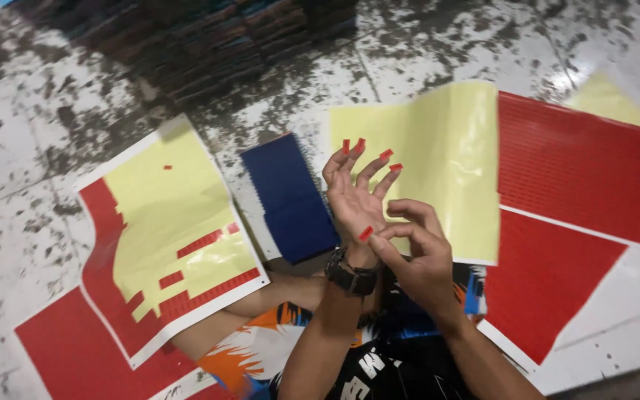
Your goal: The person sits on the floor and peels small red stickers from a red grid sheet. They then apply these stickers to the edges of a blue notebook, followed by a dark blue notebook, and finally a white notebook.
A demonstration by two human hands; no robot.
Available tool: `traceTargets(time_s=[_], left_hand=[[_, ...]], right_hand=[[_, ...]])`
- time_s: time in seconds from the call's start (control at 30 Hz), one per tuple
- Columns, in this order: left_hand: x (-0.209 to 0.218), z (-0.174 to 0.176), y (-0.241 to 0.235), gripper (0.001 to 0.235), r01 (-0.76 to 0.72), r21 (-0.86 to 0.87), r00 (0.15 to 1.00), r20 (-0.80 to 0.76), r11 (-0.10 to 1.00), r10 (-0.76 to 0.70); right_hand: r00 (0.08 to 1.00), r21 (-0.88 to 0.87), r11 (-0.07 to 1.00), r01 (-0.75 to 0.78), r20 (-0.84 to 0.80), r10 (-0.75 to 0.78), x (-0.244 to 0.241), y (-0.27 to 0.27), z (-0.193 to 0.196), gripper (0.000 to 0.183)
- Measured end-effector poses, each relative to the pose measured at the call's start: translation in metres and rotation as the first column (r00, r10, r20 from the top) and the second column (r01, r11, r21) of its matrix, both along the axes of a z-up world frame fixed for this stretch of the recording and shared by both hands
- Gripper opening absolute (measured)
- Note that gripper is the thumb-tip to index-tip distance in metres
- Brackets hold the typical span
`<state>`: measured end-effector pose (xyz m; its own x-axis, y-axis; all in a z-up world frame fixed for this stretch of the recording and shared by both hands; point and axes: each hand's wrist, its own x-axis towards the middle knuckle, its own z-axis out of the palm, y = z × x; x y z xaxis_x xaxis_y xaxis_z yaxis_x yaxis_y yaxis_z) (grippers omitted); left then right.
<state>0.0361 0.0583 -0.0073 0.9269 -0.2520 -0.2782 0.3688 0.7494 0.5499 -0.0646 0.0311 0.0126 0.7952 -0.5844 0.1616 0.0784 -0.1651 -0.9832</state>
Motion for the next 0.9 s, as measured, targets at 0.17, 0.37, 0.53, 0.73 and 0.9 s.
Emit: traceTargets(time_s=[0.17,0.37,0.53,0.73,0.9], left_hand=[[0.031,-0.020,0.034,0.042,-0.076,0.104,0.990,0.130,0.992,0.062],[0.079,0.003,0.120,0.050,-0.250,0.728,0.824,0.506,0.639,-0.253],[0.101,-0.001,0.156,0.052,-0.224,0.848,0.828,0.426,0.480,-0.365],[0.115,-0.016,0.167,0.054,-0.144,0.868,0.882,0.331,0.476,-0.336],[0.130,-0.043,0.174,0.021,-0.448,0.886,0.796,0.456,0.119,-0.399]], right_hand=[[0.999,-0.053,0.998,-0.028,-0.034,0.027,0.030,-0.004,-0.030,0.033],[0.934,-0.033,0.935,-0.353,-0.064,0.350,0.117,-0.021,-0.024,0.028],[0.794,-0.095,0.789,-0.607,-0.121,0.596,0.169,-0.011,-0.003,0.014],[0.716,-0.154,0.703,-0.695,-0.246,0.654,0.197,-0.004,-0.018,0.009],[0.737,-0.253,0.708,-0.659,-0.407,0.540,0.223,-0.010,-0.040,0.008]])
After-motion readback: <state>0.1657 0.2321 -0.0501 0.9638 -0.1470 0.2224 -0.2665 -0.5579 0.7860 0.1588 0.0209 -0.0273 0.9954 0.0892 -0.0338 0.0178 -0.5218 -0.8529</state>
